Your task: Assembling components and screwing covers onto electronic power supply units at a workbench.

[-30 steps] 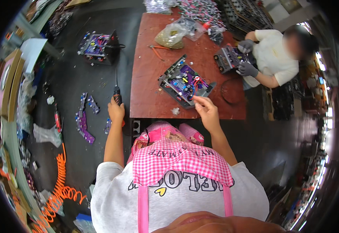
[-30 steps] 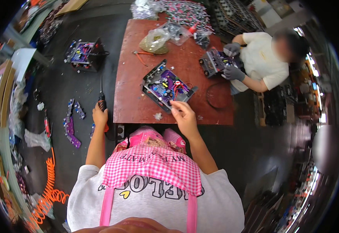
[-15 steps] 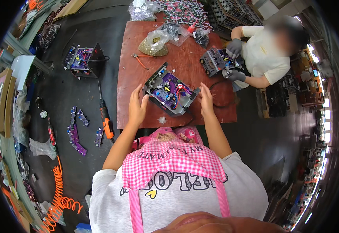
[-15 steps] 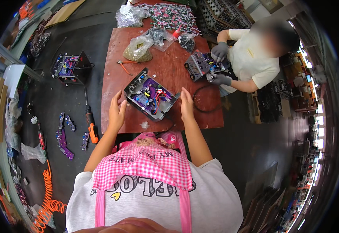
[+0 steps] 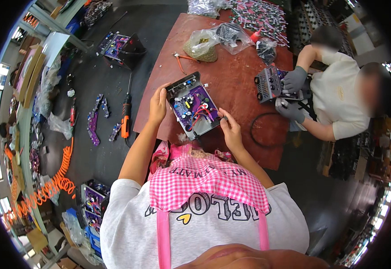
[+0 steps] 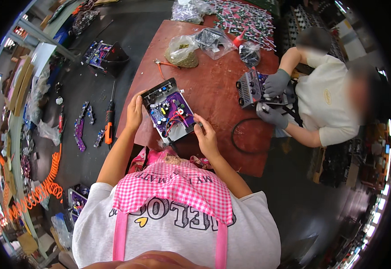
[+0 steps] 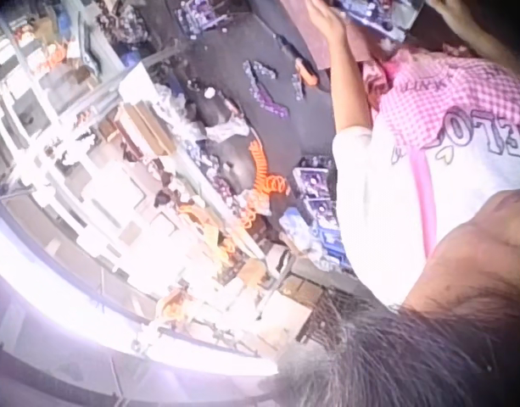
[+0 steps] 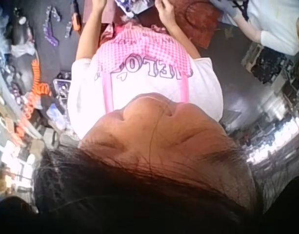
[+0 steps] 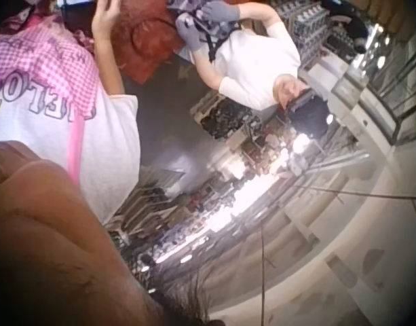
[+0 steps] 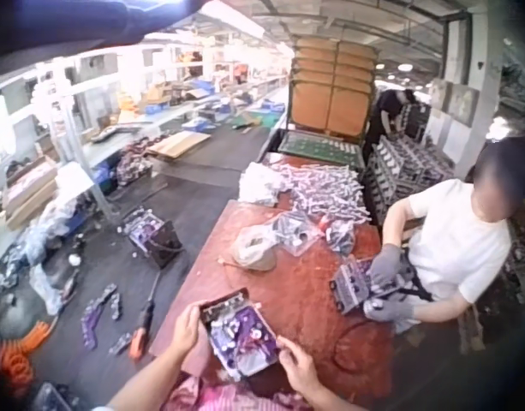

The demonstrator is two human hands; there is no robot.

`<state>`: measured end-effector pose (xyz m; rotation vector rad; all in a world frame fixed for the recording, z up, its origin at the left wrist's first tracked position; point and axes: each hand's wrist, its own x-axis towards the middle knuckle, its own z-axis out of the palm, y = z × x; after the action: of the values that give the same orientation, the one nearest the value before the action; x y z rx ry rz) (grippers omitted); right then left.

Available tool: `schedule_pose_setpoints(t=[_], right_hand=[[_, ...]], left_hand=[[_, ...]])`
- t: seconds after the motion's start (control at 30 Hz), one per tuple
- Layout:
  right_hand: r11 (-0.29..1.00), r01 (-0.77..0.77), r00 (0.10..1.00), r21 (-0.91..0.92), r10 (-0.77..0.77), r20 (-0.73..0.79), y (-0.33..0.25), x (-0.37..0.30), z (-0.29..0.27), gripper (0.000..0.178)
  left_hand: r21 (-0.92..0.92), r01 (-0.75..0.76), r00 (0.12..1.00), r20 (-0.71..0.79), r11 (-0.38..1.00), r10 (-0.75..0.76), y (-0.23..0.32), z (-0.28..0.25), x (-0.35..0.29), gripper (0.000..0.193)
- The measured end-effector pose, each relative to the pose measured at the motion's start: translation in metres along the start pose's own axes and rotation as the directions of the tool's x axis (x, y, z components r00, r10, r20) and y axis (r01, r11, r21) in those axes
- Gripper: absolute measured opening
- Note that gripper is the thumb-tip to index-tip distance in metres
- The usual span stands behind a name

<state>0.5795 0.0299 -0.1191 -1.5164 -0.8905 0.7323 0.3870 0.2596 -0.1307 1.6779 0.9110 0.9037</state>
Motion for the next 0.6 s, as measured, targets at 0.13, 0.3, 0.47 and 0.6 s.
schedule_pose_setpoints(t=[0.13, 0.3, 0.47, 0.6], right_hand=[[0.997, 0.033, 0.994, -0.066, -0.026, 0.103, -0.001, 0.003, -0.005, 0.047], [0.983, 0.149, 0.975, -0.106, -0.164, -0.153, 0.005, -0.002, 0.031, 0.048], [0.981, 0.169, 0.962, 0.099, -0.142, -0.233, 0.049, 0.041, 0.042, 0.045], [0.961, 0.143, 0.983, 0.235, -0.166, 0.084, 0.033, 0.120, 0.028, 0.049]], left_hand=[[-0.029, -0.026, 0.999, 0.027, 0.999, 0.027, -0.005, -0.005, 0.003, 0.037], [-0.100, 0.048, 0.999, 0.016, 0.994, -0.047, -0.002, -0.006, -0.002, 0.036], [0.020, 0.142, 0.987, -0.080, 0.990, -0.140, 0.009, -0.017, -0.034, 0.036], [-0.054, 0.128, 0.987, -0.093, 0.990, -0.132, 0.013, -0.025, -0.088, 0.039]])
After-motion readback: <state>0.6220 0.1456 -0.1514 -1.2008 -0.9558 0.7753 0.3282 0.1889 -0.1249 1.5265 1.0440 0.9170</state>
